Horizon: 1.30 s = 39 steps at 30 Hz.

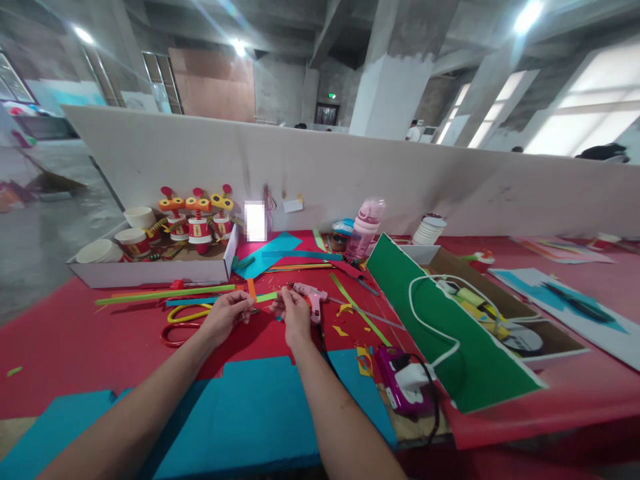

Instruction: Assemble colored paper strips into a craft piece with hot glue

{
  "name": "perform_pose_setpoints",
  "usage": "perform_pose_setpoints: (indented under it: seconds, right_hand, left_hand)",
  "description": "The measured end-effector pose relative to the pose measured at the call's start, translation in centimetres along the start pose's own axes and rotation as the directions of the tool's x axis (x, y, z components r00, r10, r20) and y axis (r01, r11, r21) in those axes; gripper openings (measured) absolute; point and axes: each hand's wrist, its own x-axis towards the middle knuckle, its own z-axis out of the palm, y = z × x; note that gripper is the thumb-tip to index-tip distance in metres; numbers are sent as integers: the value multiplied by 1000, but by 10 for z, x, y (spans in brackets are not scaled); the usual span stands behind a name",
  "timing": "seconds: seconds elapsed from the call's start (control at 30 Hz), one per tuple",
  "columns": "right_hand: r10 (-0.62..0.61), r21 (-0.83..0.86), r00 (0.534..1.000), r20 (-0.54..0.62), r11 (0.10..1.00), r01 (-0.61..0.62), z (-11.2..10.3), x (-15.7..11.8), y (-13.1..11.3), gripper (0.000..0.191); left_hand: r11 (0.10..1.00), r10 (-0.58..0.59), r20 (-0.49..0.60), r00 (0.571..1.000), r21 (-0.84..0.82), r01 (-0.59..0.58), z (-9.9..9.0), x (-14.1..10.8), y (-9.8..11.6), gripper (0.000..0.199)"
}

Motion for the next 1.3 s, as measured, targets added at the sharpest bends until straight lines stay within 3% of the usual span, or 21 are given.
perform_pose_setpoints:
  seconds: [0.13, 0.23, 0.77, 0.97, 1.1, 1.3]
  right_hand:
    - [142, -13, 968, 207, 990, -143, 3, -4, 6, 33]
    - [154, -23, 957, 245, 988, -153, 6, -9, 8, 33]
    - [104, -129, 980, 171, 988, -82, 9, -12, 11, 35]
    - [31, -243, 990, 140, 970, 4, 8, -11, 12, 32]
    - [-20, -234, 995, 100, 971, 43, 7, -10, 12, 30]
    - [20, -125, 998, 65, 992, -11, 8, -9, 13, 29]
  left_hand:
    - [1000, -11, 20, 1000, -9, 12, 2, -1, 1, 22]
    - [1000, -11, 18, 1000, 12, 11, 3, -1, -1, 24]
    - [998, -52, -10, 999, 39, 52, 3, 0, -4, 27]
    - [997, -53, 5, 999, 60, 53, 1, 1, -6, 26]
    - [998, -63, 67, 996, 33, 61, 1, 1, -8, 23]
    - [997, -81, 157, 984, 27, 78, 6, -5, -3, 27]
